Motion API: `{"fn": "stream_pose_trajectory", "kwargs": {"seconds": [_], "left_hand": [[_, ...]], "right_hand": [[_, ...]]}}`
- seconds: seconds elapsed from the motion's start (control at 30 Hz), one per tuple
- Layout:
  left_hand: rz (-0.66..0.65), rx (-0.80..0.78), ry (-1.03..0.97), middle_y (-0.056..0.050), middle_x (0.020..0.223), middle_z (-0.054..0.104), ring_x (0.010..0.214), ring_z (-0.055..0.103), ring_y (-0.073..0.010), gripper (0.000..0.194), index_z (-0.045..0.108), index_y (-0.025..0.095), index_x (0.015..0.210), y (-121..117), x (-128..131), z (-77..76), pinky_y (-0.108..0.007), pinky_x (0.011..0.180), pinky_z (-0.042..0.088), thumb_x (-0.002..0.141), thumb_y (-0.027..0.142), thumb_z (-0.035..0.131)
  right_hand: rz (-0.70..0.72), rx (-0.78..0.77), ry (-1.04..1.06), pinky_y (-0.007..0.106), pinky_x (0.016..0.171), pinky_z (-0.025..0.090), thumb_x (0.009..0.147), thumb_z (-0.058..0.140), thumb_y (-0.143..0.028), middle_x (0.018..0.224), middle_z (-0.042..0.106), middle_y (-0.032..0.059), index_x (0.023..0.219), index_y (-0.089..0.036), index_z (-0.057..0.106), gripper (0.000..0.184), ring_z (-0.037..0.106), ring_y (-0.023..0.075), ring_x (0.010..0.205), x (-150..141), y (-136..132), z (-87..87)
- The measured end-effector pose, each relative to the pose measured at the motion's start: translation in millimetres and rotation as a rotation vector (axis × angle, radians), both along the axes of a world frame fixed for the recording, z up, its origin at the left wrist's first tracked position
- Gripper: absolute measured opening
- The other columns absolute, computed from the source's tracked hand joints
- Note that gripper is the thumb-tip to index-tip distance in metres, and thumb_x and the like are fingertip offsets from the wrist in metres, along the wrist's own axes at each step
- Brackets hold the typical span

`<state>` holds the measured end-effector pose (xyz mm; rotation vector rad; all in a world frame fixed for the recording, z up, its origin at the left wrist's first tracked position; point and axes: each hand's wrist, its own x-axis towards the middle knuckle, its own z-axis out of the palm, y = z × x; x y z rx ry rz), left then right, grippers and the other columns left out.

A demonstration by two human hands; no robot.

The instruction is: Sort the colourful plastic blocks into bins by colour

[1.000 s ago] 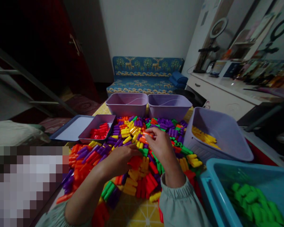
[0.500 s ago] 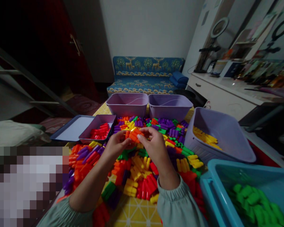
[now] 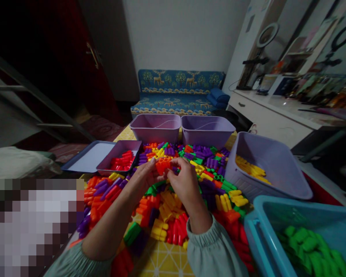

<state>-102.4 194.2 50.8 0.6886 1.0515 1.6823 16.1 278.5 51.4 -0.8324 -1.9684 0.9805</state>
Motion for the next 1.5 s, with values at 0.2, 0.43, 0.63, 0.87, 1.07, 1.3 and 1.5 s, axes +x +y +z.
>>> {"fn": "stream_pose_trajectory", "kwargs": {"seconds": [0.2, 0.43, 0.63, 0.87, 1.07, 1.3, 1.5], "left_hand": [[0.049, -0.058, 0.033, -0.003, 0.078, 0.069, 0.067, 0.062, -0.0116, 0.055, 0.067, 0.012, 0.101, 3, 2, -2.0, -0.022, 0.065, 0.052, 0.058, 0.04, 0.087], [0.086, -0.072, 0.002, 0.0, 0.066, 0.063, 0.057, 0.058, -0.0107, 0.038, 0.065, 0.013, 0.087, 2, -2, -5.9, -0.024, 0.059, 0.054, 0.064, 0.04, 0.079], [0.051, -0.094, -0.043, 0.0, 0.063, 0.063, 0.052, 0.061, -0.0112, 0.035, 0.062, 0.013, 0.081, 1, -2, -4.4, -0.026, 0.059, 0.056, 0.064, 0.041, 0.077], [0.171, -0.111, -0.04, -0.003, 0.073, 0.07, 0.06, 0.07, -0.0182, 0.036, 0.059, 0.015, 0.087, 5, -9, -8.5, -0.033, 0.065, 0.059, 0.064, 0.036, 0.077], [0.154, -0.108, 0.007, 0.0, 0.069, 0.067, 0.057, 0.064, -0.0144, 0.042, 0.063, 0.014, 0.094, 6, -4, -12.0, -0.032, 0.063, 0.059, 0.069, 0.045, 0.076], [0.083, -0.129, 0.011, -0.003, 0.072, 0.071, 0.062, 0.07, -0.0198, 0.043, 0.06, 0.016, 0.096, 3, -1, -9.5, -0.032, 0.059, 0.058, 0.074, 0.051, 0.072], [0.048, -0.17, 0.022, -0.003, 0.068, 0.07, 0.066, 0.071, -0.0234, 0.046, 0.06, 0.017, 0.09, 3, -2, -8.7, -0.034, 0.061, 0.057, 0.073, 0.06, 0.068]], "right_hand": [[-0.037, 0.007, -0.029, 0.038, 0.08, 0.049, 0.071, 0.062, -0.023, 0.087, 0.069, 0.0054, 0.086, -0.019, 0.062, 0.015, 0.063, 0.0221, 0.084, 0, -4, -0.1], [0.052, -0.128, 0.026, 0.032, 0.072, 0.053, 0.069, 0.067, -0.022, 0.103, 0.069, 0.0077, 0.115, -0.019, 0.059, 0.046, 0.065, 0.0181, 0.08, 0, -2, -4.6], [0.095, -0.21, 0.054, 0.032, 0.07, 0.054, 0.068, 0.065, -0.022, 0.1, 0.07, 0.0079, 0.108, -0.017, 0.064, 0.04, 0.066, 0.0198, 0.081, -2, -1, -5.5], [0.015, -0.395, 0.323, 0.029, 0.063, 0.052, 0.073, 0.068, -0.042, 0.095, 0.07, 0.0082, 0.1, -0.017, 0.064, 0.037, 0.065, 0.0206, 0.082, 1, 1, 6.2], [0.128, -0.273, 0.188, 0.029, 0.066, 0.05, 0.073, 0.07, -0.038, 0.086, 0.07, 0.0045, 0.089, -0.019, 0.066, 0.026, 0.063, 0.019, 0.077, 1, -3, 4.6], [0.175, -0.19, 0.109, 0.029, 0.07, 0.05, 0.076, 0.068, -0.034, 0.082, 0.069, 0.0024, 0.084, -0.019, 0.064, 0.018, 0.063, 0.0175, 0.076, 1, 0, -0.7], [0.177, -0.307, 0.148, 0.026, 0.059, 0.049, 0.075, 0.069, -0.039, 0.08, 0.068, 0.0017, 0.084, -0.02, 0.061, 0.022, 0.063, 0.0168, 0.069, -1, -2, -2.9]]}}
